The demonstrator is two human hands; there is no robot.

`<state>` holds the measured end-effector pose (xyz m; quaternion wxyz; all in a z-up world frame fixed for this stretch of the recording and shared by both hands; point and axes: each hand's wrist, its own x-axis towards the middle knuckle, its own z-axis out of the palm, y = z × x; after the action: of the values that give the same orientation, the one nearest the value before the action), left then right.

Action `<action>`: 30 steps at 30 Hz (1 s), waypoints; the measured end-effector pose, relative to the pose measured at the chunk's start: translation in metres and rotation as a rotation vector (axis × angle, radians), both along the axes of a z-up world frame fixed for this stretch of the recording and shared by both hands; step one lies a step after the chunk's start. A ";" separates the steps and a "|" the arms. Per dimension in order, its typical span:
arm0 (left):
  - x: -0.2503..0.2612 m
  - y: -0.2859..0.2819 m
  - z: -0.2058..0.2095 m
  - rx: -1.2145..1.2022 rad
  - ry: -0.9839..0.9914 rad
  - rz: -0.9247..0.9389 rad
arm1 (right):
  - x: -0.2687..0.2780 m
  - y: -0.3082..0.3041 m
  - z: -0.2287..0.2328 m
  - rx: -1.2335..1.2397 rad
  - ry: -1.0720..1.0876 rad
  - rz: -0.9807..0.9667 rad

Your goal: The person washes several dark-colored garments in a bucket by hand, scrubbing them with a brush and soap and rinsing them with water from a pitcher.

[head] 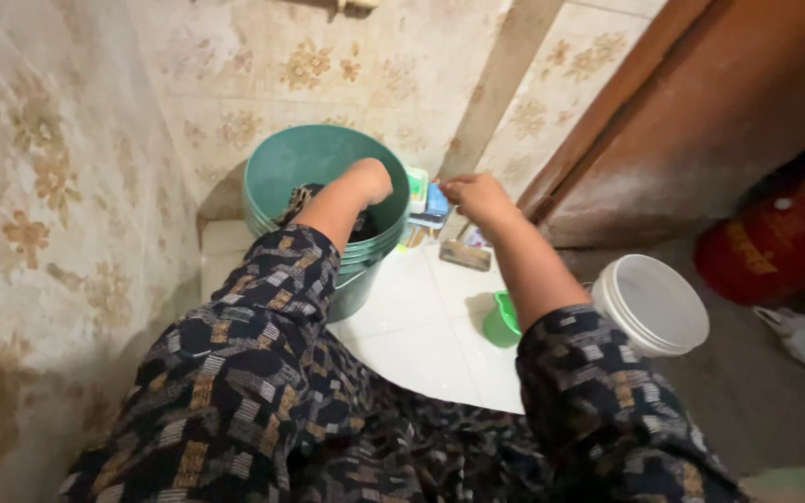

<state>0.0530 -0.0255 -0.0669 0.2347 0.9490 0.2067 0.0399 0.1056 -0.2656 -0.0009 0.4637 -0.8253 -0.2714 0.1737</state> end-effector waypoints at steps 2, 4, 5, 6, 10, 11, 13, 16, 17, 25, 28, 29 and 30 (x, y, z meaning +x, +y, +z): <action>0.002 -0.018 0.010 -0.001 -0.039 -0.026 | -0.007 -0.004 -0.003 -0.052 -0.305 0.105; -0.001 -0.031 0.010 0.000 -0.095 -0.034 | -0.006 -0.012 -0.006 -0.100 -0.360 0.106; -0.004 -0.039 0.008 0.000 -0.123 -0.038 | -0.005 -0.015 -0.010 -0.154 -0.405 0.111; -0.007 -0.043 0.008 0.012 -0.150 -0.026 | -0.004 -0.016 -0.013 -0.141 -0.420 0.124; -0.034 -0.048 0.004 0.087 -0.038 -0.073 | 0.001 -0.012 -0.023 -0.112 -0.378 0.156; -0.045 -0.044 0.006 0.047 -0.010 -0.023 | -0.005 -0.009 -0.029 -0.094 -0.330 0.161; -0.074 -0.053 0.002 -0.012 0.036 0.036 | -0.021 -0.014 -0.034 -0.179 -0.472 0.226; -0.107 -0.053 0.020 0.023 0.104 0.097 | -0.040 -0.004 -0.018 -0.245 -0.679 0.340; -0.119 -0.054 0.022 0.012 0.130 0.136 | -0.046 -0.004 -0.020 -0.267 -0.716 0.403; -0.160 -0.013 0.011 0.093 0.244 0.235 | -0.027 0.040 -0.061 -0.252 -1.033 0.770; -0.158 -0.006 -0.003 0.041 0.244 0.269 | -0.016 0.059 -0.069 -0.309 -1.191 0.883; -0.156 -0.004 -0.009 0.039 0.248 0.261 | -0.016 0.063 -0.072 -0.366 -1.255 0.920; -0.154 0.000 -0.012 0.042 0.247 0.255 | -0.016 0.068 -0.074 -0.364 -1.257 0.927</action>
<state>-0.1011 -0.0252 -0.0793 0.1804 0.9175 0.3518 -0.0432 0.0900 -0.1980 -0.0748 -0.0372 -0.6346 -0.7645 -0.1071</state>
